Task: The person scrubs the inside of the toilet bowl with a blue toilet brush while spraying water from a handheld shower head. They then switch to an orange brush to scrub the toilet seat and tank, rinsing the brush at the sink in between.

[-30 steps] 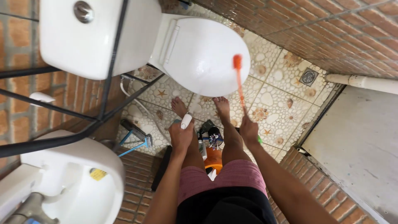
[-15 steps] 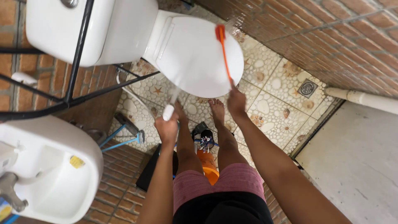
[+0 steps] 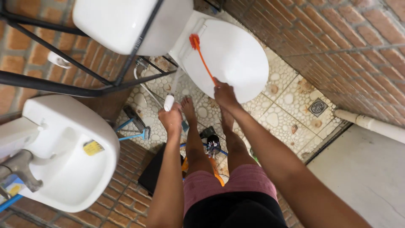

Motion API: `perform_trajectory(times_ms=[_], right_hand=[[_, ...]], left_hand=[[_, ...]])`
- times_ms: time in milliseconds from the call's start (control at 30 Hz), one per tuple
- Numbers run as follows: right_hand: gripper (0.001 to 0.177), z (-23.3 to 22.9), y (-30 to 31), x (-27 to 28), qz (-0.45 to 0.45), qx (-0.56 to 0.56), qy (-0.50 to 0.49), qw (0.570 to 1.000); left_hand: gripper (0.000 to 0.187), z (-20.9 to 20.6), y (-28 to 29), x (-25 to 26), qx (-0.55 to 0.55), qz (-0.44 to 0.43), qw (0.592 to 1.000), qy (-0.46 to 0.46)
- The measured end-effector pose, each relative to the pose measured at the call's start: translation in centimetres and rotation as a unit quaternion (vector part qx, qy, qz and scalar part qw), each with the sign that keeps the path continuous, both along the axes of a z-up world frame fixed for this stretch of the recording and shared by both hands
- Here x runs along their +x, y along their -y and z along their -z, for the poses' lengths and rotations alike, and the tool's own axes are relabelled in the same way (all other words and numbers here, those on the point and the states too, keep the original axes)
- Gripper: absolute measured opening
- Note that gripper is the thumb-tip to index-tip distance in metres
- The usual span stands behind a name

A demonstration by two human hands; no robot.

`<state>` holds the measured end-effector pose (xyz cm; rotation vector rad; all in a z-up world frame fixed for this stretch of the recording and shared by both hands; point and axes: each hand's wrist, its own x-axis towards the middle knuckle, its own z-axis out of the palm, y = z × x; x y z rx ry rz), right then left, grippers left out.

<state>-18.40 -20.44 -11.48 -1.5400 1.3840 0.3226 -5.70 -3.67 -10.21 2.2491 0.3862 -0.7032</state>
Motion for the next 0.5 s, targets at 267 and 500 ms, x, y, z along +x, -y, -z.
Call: perform_trajectory(times_ms=[267,500], right_hand=[[0.048,18.5,-0.2,7.9,0.577,0.216,0.093,0.782],[0.047,-3.7,-2.5,8.8,0.321,0.124,0.035,0.938]], left_hand=[[0.031,-2.6,-1.1,3.6,-0.057,-0.018,0.998,-0.019],[0.027,-6.2,-0.9,5.8,0.000,0.075,0.997,-0.015]])
